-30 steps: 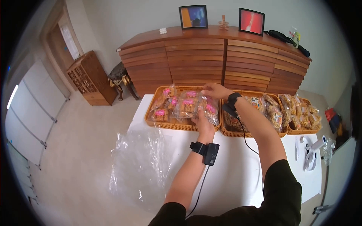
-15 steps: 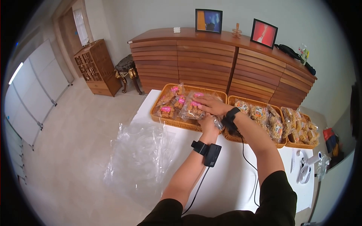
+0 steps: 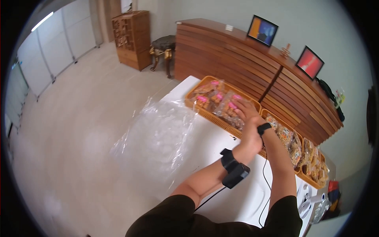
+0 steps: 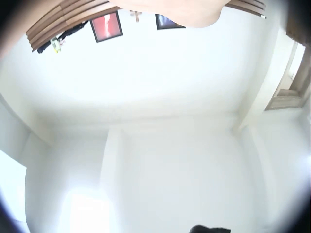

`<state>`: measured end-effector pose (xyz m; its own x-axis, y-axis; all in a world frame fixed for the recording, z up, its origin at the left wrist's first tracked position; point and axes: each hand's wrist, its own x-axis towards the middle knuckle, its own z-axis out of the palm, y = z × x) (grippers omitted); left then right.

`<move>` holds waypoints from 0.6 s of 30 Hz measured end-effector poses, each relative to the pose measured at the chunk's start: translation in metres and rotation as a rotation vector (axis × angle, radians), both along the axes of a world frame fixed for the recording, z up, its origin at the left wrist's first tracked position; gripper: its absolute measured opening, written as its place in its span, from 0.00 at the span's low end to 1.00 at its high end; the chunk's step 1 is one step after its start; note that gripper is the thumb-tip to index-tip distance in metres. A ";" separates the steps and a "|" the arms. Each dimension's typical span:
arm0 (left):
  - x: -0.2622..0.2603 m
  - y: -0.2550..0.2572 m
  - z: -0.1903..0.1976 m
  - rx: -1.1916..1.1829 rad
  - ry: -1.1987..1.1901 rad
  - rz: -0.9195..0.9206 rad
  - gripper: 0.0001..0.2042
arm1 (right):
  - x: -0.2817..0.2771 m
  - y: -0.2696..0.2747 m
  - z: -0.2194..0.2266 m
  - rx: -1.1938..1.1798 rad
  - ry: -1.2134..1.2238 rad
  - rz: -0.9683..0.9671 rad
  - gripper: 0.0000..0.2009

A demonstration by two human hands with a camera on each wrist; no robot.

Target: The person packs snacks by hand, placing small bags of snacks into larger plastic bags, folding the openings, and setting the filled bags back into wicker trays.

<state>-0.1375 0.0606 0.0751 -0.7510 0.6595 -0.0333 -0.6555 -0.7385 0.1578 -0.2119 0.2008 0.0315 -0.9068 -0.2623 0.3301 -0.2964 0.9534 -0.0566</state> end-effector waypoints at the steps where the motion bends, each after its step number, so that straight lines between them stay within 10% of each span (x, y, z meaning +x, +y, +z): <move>1: 0.016 -0.024 0.038 -0.125 -0.105 -0.042 0.11 | 0.001 -0.005 0.001 0.056 0.020 -0.065 0.22; 5: 0.033 -0.048 0.066 0.022 0.055 0.024 0.23 | 0.024 -0.063 0.037 0.166 0.230 -0.039 0.18; 9: 0.035 -0.082 0.098 0.131 0.211 0.163 0.30 | 0.037 -0.134 0.012 -0.431 -0.002 0.127 0.14; 18: -0.004 -0.165 0.108 0.122 0.273 0.195 0.25 | -0.023 -0.225 -0.052 -0.530 0.173 0.032 0.23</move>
